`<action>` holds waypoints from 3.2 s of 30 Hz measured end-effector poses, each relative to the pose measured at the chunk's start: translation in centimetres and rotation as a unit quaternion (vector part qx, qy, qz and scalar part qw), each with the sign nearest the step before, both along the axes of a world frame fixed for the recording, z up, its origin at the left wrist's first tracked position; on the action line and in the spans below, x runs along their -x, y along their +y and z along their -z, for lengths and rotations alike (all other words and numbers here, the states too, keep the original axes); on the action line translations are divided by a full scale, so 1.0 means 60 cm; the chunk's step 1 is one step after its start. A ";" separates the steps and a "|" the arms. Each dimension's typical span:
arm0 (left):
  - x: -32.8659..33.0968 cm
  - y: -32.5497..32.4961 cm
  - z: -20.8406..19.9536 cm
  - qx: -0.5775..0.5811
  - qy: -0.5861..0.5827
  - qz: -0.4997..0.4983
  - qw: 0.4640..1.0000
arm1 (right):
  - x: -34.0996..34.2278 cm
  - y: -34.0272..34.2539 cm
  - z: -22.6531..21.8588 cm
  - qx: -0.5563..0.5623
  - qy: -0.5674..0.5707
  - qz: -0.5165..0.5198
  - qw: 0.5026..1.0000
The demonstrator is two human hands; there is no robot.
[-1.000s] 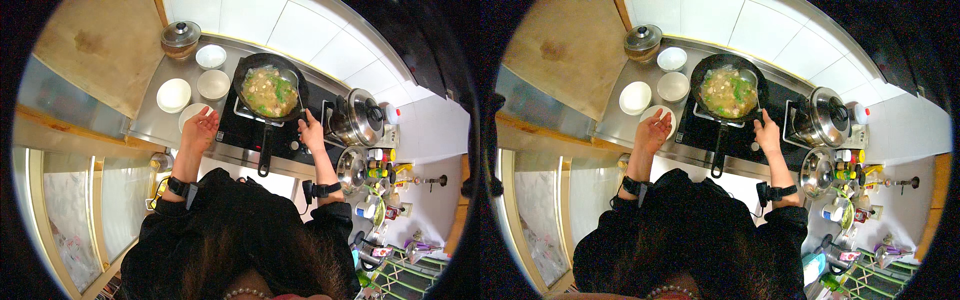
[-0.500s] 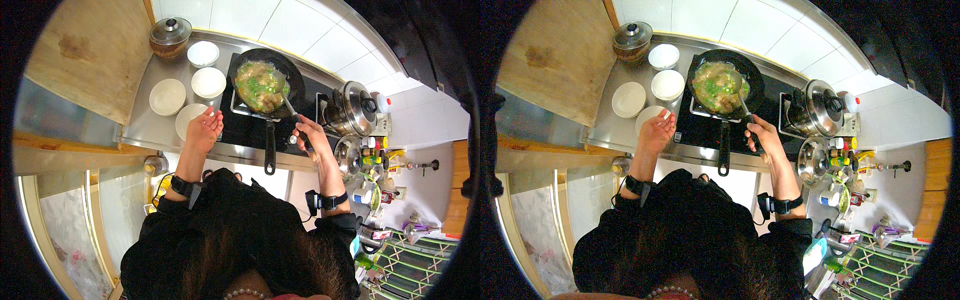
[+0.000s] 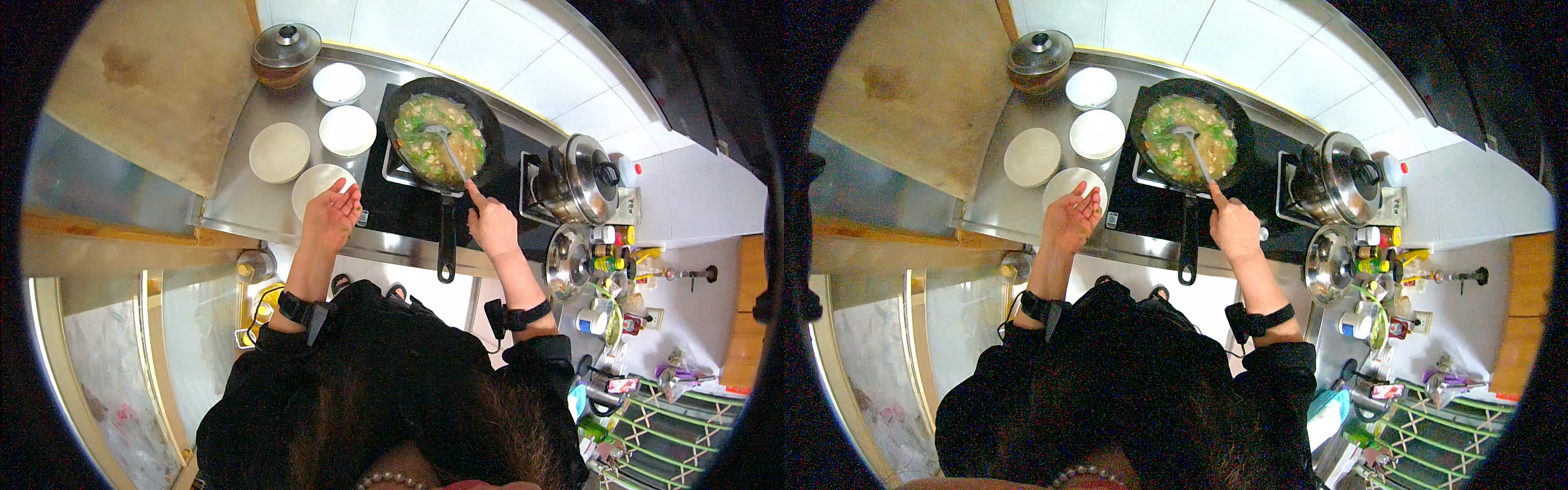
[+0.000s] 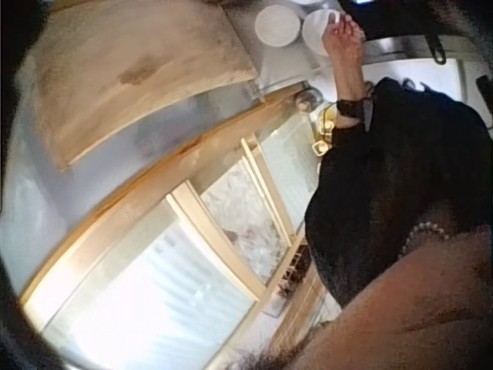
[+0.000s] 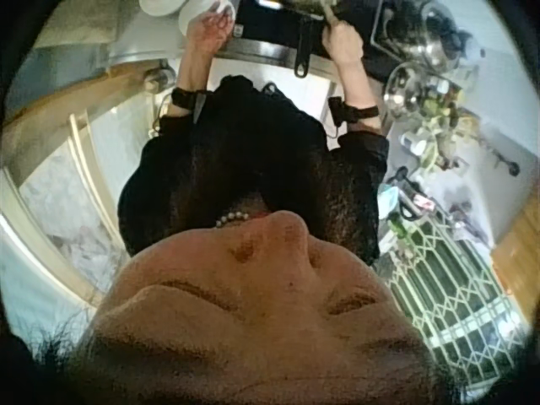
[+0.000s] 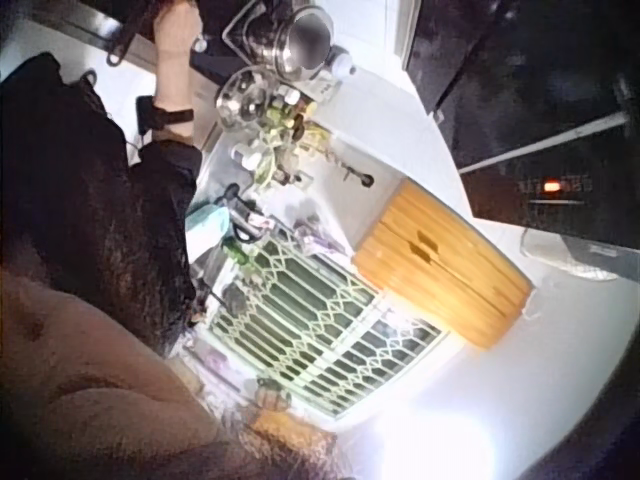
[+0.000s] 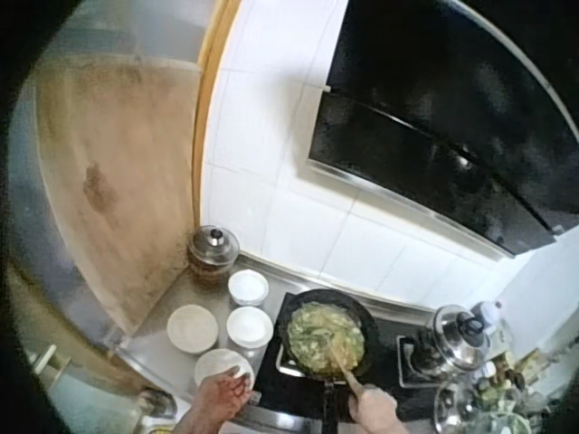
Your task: The person chops green onions on a cutting board and adds them to a simmering soup in a wok. They then ladle the soup into several bowls and carry the bowls to a dining table, placing them down for serving.
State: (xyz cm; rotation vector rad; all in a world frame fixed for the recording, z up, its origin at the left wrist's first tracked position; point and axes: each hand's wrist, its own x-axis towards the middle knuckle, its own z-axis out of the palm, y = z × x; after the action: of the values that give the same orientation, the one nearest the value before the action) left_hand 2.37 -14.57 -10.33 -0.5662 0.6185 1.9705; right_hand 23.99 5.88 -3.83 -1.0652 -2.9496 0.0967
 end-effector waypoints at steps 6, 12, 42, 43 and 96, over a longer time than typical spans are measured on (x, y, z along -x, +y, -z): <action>-0.018 -0.008 -0.026 0.006 0.039 -0.044 0.998 | -0.028 0.045 -0.021 -0.109 -0.120 0.005 0.987; -0.045 0.007 -0.041 0.004 0.083 -0.087 0.993 | -0.091 0.054 -0.111 -0.144 -0.101 -0.054 0.983; -0.103 0.045 -0.085 -0.012 0.087 -0.170 0.982 | -0.107 0.139 -0.051 0.071 0.039 -0.140 0.987; -0.098 0.045 -0.082 -0.019 0.080 -0.165 0.983 | -0.092 0.140 -0.048 0.093 0.065 -0.131 0.985; 0.057 0.006 0.009 0.012 0.012 -0.015 1.000 | -0.076 -0.037 -0.139 0.090 0.059 0.034 0.994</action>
State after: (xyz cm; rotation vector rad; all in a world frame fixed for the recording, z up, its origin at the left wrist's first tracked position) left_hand -1.07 -14.23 -10.89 -0.5696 0.6533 2.0025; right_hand 28.56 3.68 4.49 -1.1364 -2.8386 0.4158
